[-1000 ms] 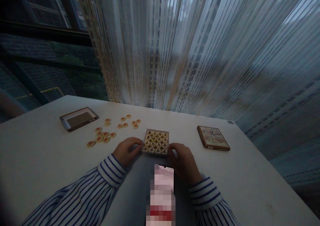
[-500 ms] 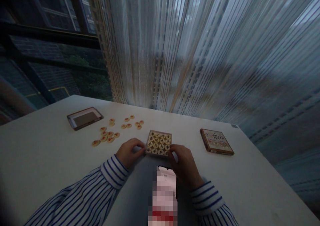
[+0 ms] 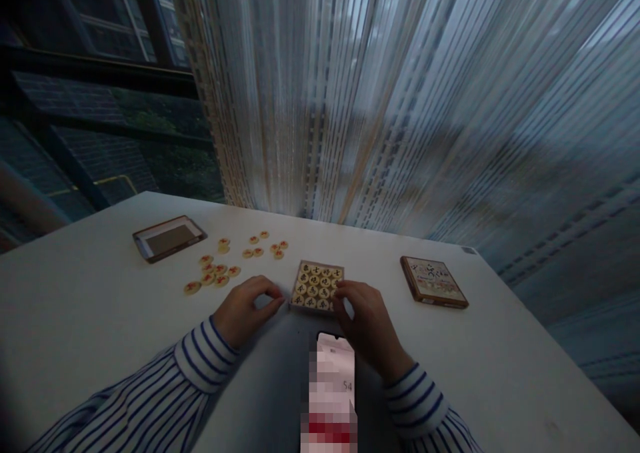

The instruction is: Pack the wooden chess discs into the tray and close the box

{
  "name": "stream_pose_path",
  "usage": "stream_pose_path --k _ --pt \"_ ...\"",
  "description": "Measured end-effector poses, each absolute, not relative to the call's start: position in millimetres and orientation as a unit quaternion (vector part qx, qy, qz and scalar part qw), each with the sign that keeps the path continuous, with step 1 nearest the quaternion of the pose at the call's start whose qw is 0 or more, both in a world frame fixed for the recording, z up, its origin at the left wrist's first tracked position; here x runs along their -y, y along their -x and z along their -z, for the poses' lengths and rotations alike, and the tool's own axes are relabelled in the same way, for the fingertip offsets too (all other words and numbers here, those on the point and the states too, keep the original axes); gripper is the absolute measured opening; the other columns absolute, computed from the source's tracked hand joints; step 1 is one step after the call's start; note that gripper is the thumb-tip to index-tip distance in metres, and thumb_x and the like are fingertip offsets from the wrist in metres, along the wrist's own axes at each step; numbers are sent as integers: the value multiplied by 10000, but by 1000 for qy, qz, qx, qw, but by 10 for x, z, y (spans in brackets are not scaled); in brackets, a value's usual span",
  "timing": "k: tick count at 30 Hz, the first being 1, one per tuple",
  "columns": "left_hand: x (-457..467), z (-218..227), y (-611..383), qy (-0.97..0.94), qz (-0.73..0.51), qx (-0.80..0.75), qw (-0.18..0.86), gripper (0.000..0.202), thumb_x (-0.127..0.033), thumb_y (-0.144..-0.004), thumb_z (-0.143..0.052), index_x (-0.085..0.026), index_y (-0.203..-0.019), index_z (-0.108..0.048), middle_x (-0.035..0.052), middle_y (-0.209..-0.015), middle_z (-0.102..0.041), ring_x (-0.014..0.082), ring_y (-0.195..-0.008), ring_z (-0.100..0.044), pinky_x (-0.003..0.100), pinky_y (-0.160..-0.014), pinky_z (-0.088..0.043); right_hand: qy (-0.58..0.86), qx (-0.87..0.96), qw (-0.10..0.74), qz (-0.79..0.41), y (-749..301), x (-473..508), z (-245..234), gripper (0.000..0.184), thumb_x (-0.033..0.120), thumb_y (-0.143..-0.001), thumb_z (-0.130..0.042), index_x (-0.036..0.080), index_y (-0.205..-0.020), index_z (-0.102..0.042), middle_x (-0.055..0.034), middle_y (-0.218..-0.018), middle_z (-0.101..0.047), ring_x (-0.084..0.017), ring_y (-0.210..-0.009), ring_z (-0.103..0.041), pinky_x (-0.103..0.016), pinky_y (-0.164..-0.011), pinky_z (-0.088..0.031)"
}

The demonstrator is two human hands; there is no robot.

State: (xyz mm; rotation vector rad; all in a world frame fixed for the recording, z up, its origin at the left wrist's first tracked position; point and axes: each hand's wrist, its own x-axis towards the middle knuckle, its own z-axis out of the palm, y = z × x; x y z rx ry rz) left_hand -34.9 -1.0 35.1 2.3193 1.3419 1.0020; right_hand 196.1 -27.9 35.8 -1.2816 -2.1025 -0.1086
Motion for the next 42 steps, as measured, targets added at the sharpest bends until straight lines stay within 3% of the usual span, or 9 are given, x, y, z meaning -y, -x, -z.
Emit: stream_pose_path --k 6,12,24,31,37,42 --pt "-64 -418 500 -817 -313 -477 87 48 -179 -722 -577 -173 -687 -609 31 -706 -632 172 -718 -581 315 -693 -452 488 809 326 36 -1887 222 -497 76 216 -818 -498 192 -827 -569 -80 -940 -657 -198 -910 -587 -373 -795 -430" --pt "-177 -441 683 -818 -282 -502 23 80 -198 -738 -554 -174 -698 -619 44 -719 -642 187 -725 -587 324 -683 -449 491 828 269 31 -1785 96 -567 35 188 -787 -536 191 -783 -571 -71 -994 -640 -202 -935 -569 -362 -794 -412" --pt "-306 -245 978 -780 -303 -547 -25 188 -257 -779 -480 -175 -747 -646 62 -753 -663 206 -753 -599 356 -729 -453 458 860 223 23 -1526 -101 -694 78 199 -814 -491 201 -801 -568 -58 -948 -643 -179 -888 -566 -318 -778 -395" --pt "-374 -222 1127 -753 -293 -585 -75 240 -271 -761 -499 -168 -902 -663 111 -941 -665 272 -918 -578 425 -810 -440 447 876 179 17 -1336 -163 -693 95 191 -817 -483 200 -792 -575 -58 -928 -646 -174 -893 -566 -311 -777 -386" --pt "-389 -216 1122 -747 -248 -614 -57 332 -276 -726 -533 -155 -1019 -628 129 -1082 -630 312 -1025 -523 466 -874 -401 441 882 163 4 -1349 -176 -649 88 187 -814 -480 198 -781 -561 -57 -917 -637 -179 -884 -563 -313 -763 -379" --pt "-375 -232 1080 -747 -232 -621 -35 376 -253 -689 -555 -176 -1054 -601 111 -1037 -648 296 -1024 -522 456 -883 -391 440 882 168 3 -1363 -175 -650 88 183 -812 -478 203 -768 -553 -41 -878 -635 -164 -844 -562 -298 -750 -376"
